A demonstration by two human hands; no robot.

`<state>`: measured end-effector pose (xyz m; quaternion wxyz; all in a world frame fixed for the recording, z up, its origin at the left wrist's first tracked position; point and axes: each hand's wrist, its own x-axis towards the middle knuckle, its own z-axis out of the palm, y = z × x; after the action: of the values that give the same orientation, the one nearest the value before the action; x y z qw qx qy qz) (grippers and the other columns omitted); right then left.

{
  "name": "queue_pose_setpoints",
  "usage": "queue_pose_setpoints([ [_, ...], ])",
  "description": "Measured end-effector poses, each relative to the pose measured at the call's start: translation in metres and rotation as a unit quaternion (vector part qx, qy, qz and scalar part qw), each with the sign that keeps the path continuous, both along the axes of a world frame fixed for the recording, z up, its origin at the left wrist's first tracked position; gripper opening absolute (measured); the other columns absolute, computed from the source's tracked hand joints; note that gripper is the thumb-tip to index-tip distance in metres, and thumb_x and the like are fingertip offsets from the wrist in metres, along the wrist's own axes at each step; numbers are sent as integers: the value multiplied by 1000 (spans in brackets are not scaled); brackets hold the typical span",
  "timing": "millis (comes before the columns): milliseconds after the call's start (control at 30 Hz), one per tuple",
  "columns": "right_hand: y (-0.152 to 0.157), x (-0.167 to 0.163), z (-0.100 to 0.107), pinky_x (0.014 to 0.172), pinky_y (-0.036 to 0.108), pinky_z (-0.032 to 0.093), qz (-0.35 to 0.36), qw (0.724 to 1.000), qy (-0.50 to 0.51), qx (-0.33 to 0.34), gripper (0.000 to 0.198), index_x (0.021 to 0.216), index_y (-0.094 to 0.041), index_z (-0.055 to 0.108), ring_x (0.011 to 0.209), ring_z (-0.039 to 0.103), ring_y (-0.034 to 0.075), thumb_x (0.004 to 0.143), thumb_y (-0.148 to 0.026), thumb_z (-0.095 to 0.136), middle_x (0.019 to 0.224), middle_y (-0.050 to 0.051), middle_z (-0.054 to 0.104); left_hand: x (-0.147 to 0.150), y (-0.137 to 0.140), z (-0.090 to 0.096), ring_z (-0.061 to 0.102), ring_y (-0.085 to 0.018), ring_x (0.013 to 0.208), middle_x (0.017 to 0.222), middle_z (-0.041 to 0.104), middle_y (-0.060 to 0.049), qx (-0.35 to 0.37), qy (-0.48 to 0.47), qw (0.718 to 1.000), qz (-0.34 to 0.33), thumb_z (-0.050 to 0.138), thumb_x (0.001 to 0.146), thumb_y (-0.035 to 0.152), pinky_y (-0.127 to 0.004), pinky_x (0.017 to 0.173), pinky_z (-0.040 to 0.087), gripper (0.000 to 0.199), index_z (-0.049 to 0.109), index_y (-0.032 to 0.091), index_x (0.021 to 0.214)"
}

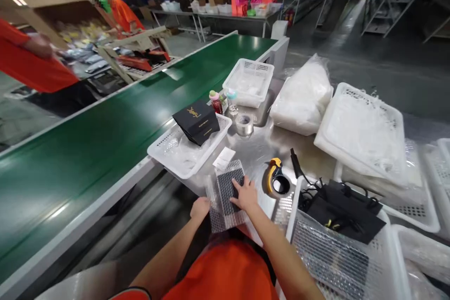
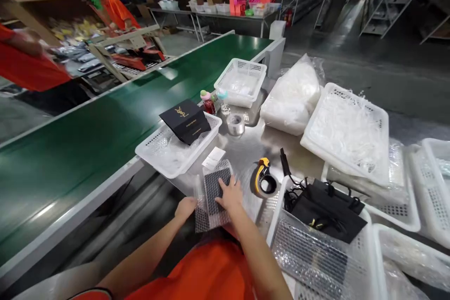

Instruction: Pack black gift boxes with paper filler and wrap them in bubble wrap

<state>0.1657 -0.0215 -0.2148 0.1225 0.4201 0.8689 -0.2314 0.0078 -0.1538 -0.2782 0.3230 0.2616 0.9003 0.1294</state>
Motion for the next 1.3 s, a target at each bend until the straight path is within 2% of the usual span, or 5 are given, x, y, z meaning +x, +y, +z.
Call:
queue_pose_setpoints([
  [300,-51,-16,-6,95,46,46,-220,974,52,1,76,151,-38,35,126,49,40,84,-56,65,151,18,34,-19,47,30,66,-19,84,79,71,-5,104,61,977,-177,45,86,12,-29,78,48,31,63,17,61],
  [633,-96,-70,-38,102,42,46,-504,848,155,-48,82,156,-9,11,125,54,32,90,-36,52,142,26,43,-10,107,54,63,-25,114,122,70,-12,221,63,886,-402,55,81,4,-38,101,47,38,68,15,115],
  [800,-109,-34,-50,88,33,53,-479,833,277,-16,44,131,-16,51,100,66,22,89,-27,43,115,12,67,-12,87,46,57,-25,125,129,67,-11,283,76,822,-488,40,83,-2,-46,109,45,50,68,18,119],
  [1000,-30,61,-27,102,37,44,-485,860,90,131,49,131,-9,53,121,57,25,96,-24,23,127,19,61,-17,29,18,65,-26,112,113,73,-13,400,224,710,-534,39,86,-2,-44,95,55,48,71,20,114],
  [1300,20,60,-19,108,54,35,-407,897,24,169,21,95,-15,72,106,66,36,81,-20,57,95,18,74,-22,24,-23,70,-23,89,99,75,-10,545,343,587,-491,38,82,0,-37,77,59,51,70,23,115],
])
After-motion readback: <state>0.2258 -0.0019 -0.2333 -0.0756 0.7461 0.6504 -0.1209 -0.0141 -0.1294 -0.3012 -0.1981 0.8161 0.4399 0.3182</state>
